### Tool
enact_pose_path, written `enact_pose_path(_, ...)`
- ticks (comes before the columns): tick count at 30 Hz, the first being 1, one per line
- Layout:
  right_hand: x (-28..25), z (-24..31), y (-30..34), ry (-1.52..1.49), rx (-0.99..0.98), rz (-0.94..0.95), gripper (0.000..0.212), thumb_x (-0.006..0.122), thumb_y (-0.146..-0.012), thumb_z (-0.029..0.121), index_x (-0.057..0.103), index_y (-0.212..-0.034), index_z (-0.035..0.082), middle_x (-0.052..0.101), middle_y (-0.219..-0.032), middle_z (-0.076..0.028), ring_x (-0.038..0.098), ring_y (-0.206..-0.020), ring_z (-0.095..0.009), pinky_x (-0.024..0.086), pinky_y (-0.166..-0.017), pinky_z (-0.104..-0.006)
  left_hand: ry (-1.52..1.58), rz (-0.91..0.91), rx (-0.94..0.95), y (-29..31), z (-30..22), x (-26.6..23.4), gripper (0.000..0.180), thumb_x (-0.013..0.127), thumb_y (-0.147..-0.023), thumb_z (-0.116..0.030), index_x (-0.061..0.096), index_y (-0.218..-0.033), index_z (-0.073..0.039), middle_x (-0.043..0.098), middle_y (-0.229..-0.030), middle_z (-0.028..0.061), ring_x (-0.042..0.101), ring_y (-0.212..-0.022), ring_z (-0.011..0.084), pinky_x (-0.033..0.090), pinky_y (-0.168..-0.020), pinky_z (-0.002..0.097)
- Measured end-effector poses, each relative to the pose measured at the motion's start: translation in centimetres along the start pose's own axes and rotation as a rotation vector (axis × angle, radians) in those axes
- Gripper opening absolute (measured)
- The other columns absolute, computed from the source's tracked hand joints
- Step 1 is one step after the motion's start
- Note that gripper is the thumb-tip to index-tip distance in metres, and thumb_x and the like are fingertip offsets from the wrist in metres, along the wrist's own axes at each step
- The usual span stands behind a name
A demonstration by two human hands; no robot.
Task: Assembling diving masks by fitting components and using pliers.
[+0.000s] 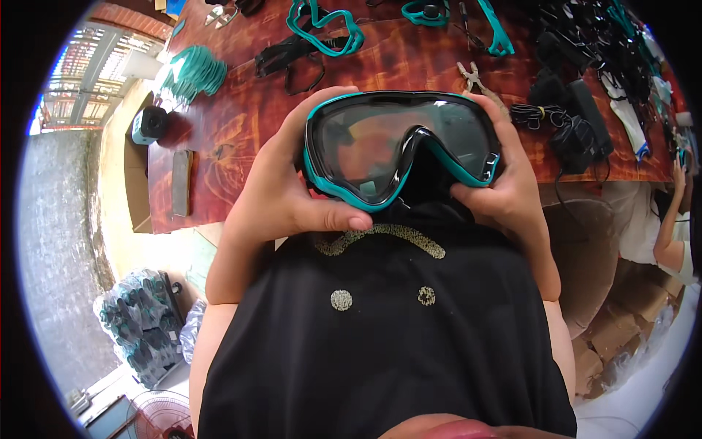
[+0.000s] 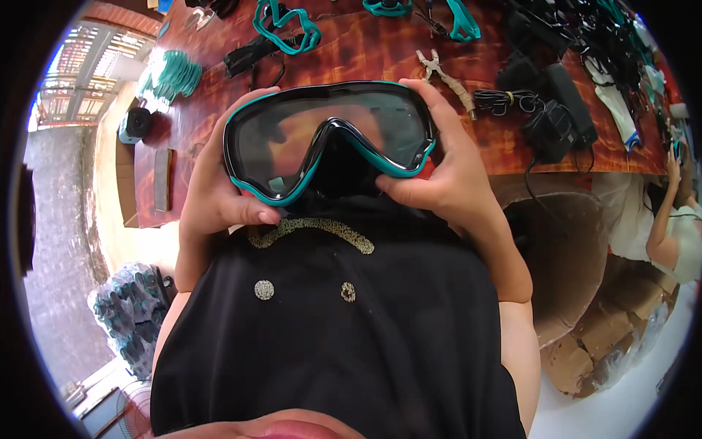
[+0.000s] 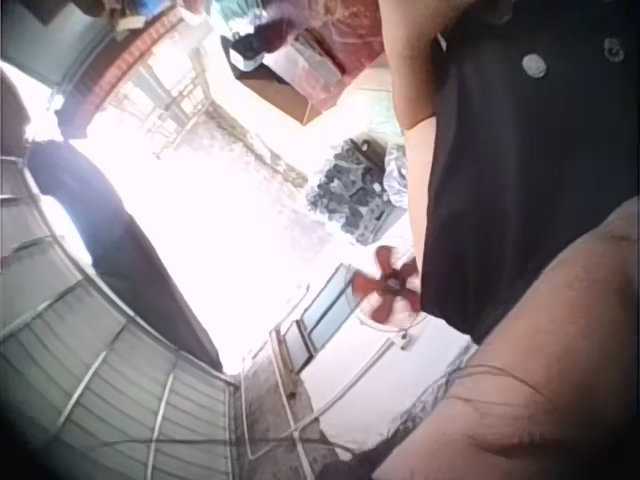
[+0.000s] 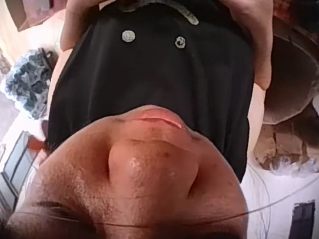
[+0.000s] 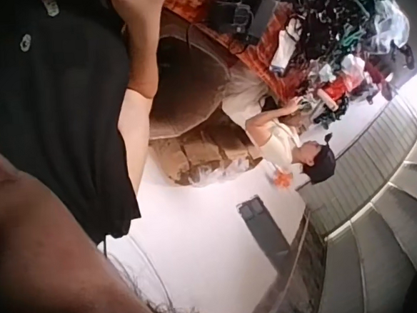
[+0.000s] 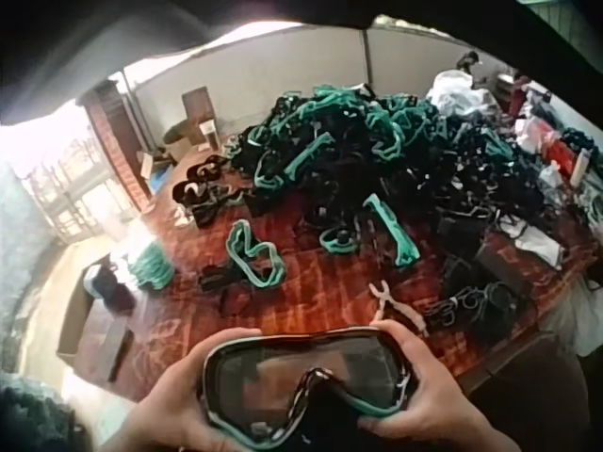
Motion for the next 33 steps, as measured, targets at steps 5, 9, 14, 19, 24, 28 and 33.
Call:
enact_pose_path(5, -0.4, 1.5, 1.8, 0.294, -0.509, -0.162, 0.099, 0.087, -0.059, 0.007, 0.040, -0.146, 0.005, 0.053, -0.136, -0.013, 0.053, -0.127, -0.023, 0.043, -0.105, -0.0339, -0.232, 0.038, 0.275, 0.3, -3.1, 0.6, 0.100, 0.095, -0.054, -0.013, 0.048, -0.142, -0.004, 0.050, -0.141, 0.0151, 0.051, -0.131, 0.0286, 0.043, -0.107, 0.0396)
enact_pose_path(9, 0.1, 2.1, 2.4, 0.335, -0.755, -0.214, 0.090, 0.087, -0.063, 0.002, 0.039, -0.139, 0.009, 0.048, -0.143, -0.021, 0.053, -0.129, -0.034, 0.045, -0.104, -0.0402, -0.469, -0.034, 0.544, 2.2, -4.8, 1.2, 0.087, 0.089, -0.052, 0.001, 0.058, -0.132, -0.012, 0.048, -0.142, 0.0205, 0.057, -0.124, 0.0345, 0.051, -0.098, 0.0389)
enact_pose_path(14, 2.2, 3.4, 3.7, 0.388, -0.854, -0.144, 0.098, 0.087, -0.068, 0.000, 0.027, -0.143, 0.017, 0.037, -0.150, -0.031, 0.047, -0.136, -0.039, 0.044, -0.107, -0.0443, -0.536, -0.120, 0.588, 5.4, -6.6, 1.7, 0.072, 0.089, -0.059, 0.001, 0.067, -0.123, -0.022, 0.055, -0.134, 0.0191, 0.061, -0.118, 0.0355, 0.053, -0.094, 0.0387)
enact_pose_path(19, 4.1, 4.3, 4.4, 0.326, -0.895, -0.052, 0.093, 0.088, -0.065, 0.001, 0.036, -0.141, 0.014, 0.036, -0.154, -0.027, 0.034, -0.145, -0.044, 0.031, -0.116, -0.0502, -0.722, -0.203, 0.650, 9.1, -7.6, 2.2, 0.059, 0.082, -0.064, 0.000, 0.073, -0.116, -0.028, 0.057, -0.127, 0.0150, 0.062, -0.113, 0.0327, 0.053, -0.093, 0.0396)
enact_pose_path(24, 5.8, 4.8, 4.7, 0.053, -0.922, 0.143, 0.091, 0.091, -0.064, 0.007, 0.042, -0.141, 0.008, 0.032, -0.156, -0.025, 0.035, -0.145, -0.040, 0.029, -0.116, -0.0476, -0.939, -0.238, 0.636, 11.9, -9.2, 2.5, 0.056, 0.080, -0.065, -0.005, 0.073, -0.114, -0.032, 0.057, -0.126, 0.0123, 0.062, -0.109, 0.0319, 0.052, -0.091, 0.0409)
enact_pose_path(28, 6.8, 3.8, 3.4, -0.187, -0.737, 0.176, 0.069, 0.089, -0.069, 0.009, 0.056, -0.130, 0.005, 0.039, -0.152, -0.021, 0.044, -0.137, -0.032, 0.039, -0.109, -0.0415, -1.026, -0.199, 0.591, 12.5, -9.1, 2.1, 0.057, 0.082, -0.064, -0.005, 0.073, -0.115, -0.028, 0.055, -0.131, 0.0149, 0.061, -0.112, 0.0339, 0.052, -0.093, 0.0416)
enact_pose_path(33, 8.0, 4.7, 1.9, 0.037, -0.741, 0.055, 0.041, 0.084, -0.078, 0.012, 0.070, -0.116, 0.010, 0.066, -0.121, -0.011, 0.064, -0.111, -0.027, 0.051, -0.094, -0.0354, -0.841, -0.246, 0.441, 12.9, -6.6, -0.6, 0.076, 0.090, -0.065, -0.011, 0.060, -0.133, -0.022, 0.049, -0.140, 0.0223, 0.056, -0.122, 0.0393, 0.049, -0.100, 0.0466)
Point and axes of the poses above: each hand's wrist, its own y-axis away from the middle knuckle, its own x-axis out of the palm, z = x × y, the point moved 9 cm from there along -y, towards the middle knuckle
